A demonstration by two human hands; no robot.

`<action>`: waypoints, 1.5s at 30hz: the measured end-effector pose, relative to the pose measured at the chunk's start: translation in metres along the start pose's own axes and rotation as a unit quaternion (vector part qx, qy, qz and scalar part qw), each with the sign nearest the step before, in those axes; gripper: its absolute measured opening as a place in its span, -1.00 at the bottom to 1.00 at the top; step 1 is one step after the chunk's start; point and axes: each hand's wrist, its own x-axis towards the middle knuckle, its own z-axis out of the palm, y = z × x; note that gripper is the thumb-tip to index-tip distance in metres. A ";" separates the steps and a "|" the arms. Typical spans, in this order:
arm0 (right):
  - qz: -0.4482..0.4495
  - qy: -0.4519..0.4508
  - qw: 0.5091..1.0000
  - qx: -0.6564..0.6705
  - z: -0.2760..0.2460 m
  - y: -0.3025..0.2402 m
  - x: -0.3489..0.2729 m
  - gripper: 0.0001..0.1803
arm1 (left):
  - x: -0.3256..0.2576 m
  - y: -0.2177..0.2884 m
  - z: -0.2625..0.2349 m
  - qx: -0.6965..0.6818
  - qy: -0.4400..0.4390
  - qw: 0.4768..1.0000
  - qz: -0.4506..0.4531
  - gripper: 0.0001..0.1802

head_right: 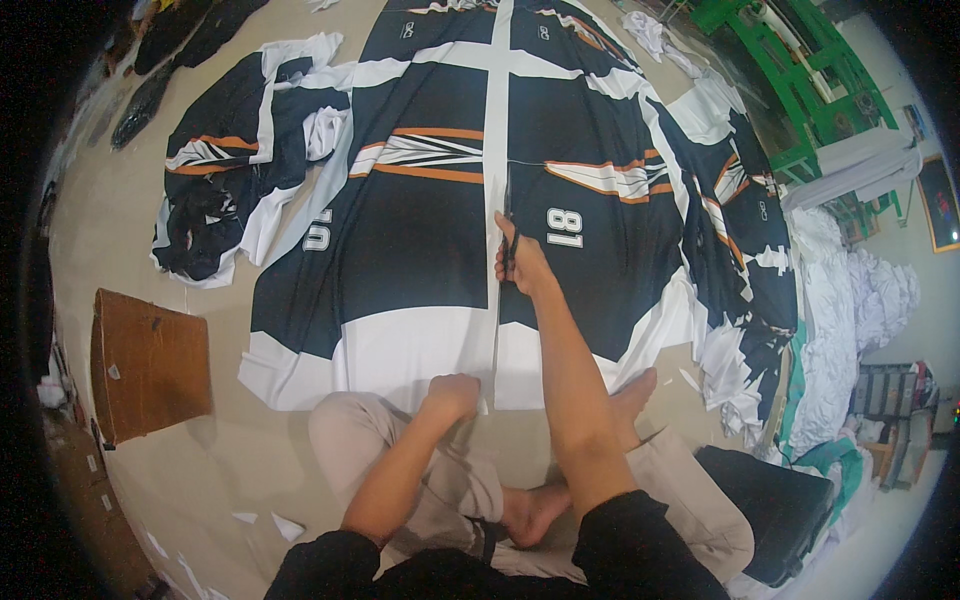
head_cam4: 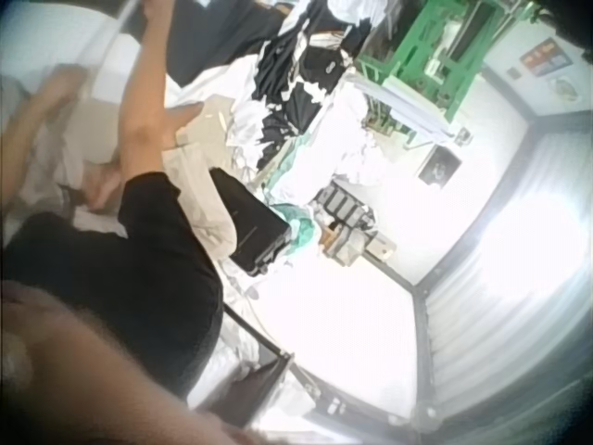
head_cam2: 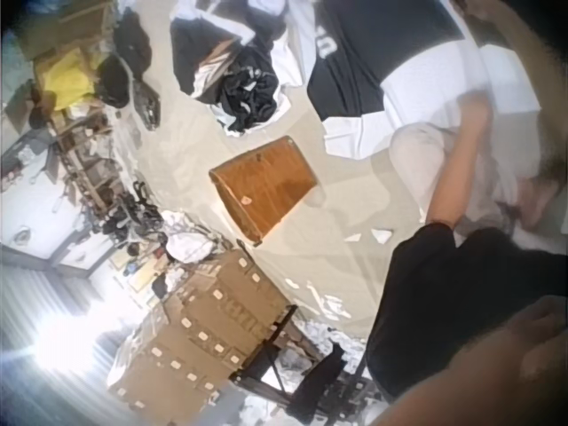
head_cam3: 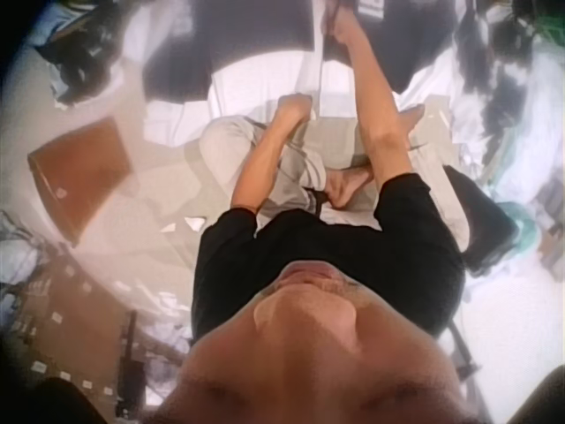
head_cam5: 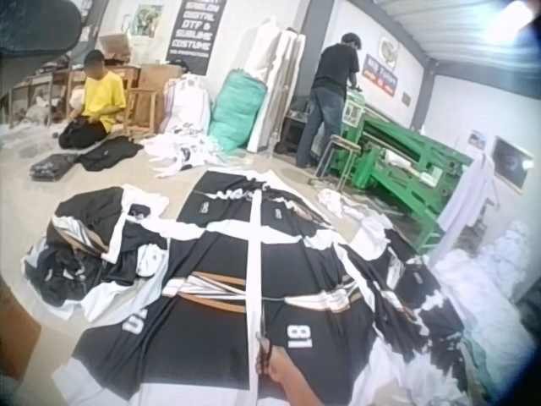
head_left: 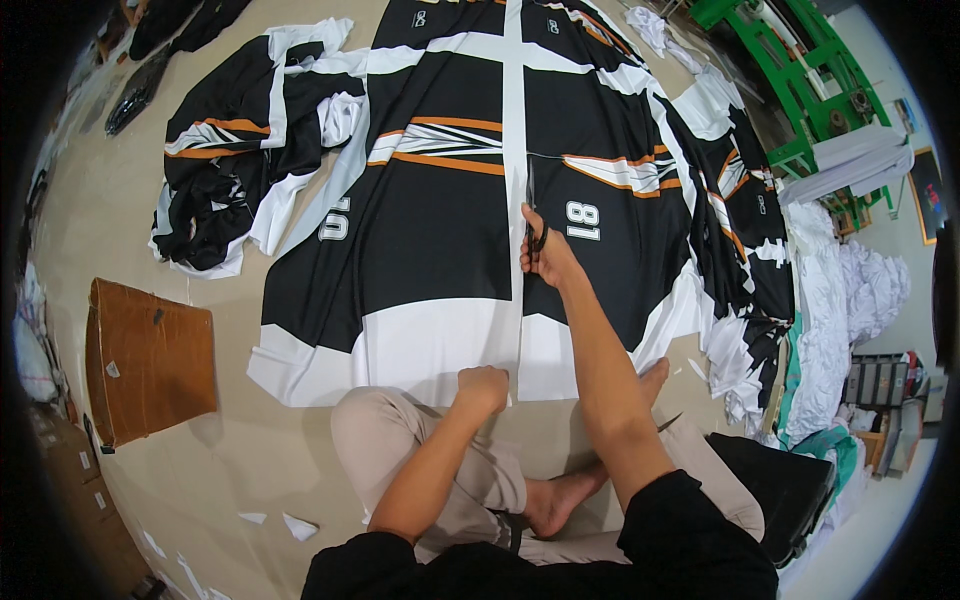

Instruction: The person sits on the floor and uses scissors to cut the white fabric sections of several black and white jerseys. They cut along the seams and remove the white panels from the garments one by one.

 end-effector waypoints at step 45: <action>-0.043 -0.003 0.998 -0.035 0.005 -0.079 0.093 -0.41 | 0.000 -0.004 0.009 -0.015 0.018 0.999 0.032 -0.73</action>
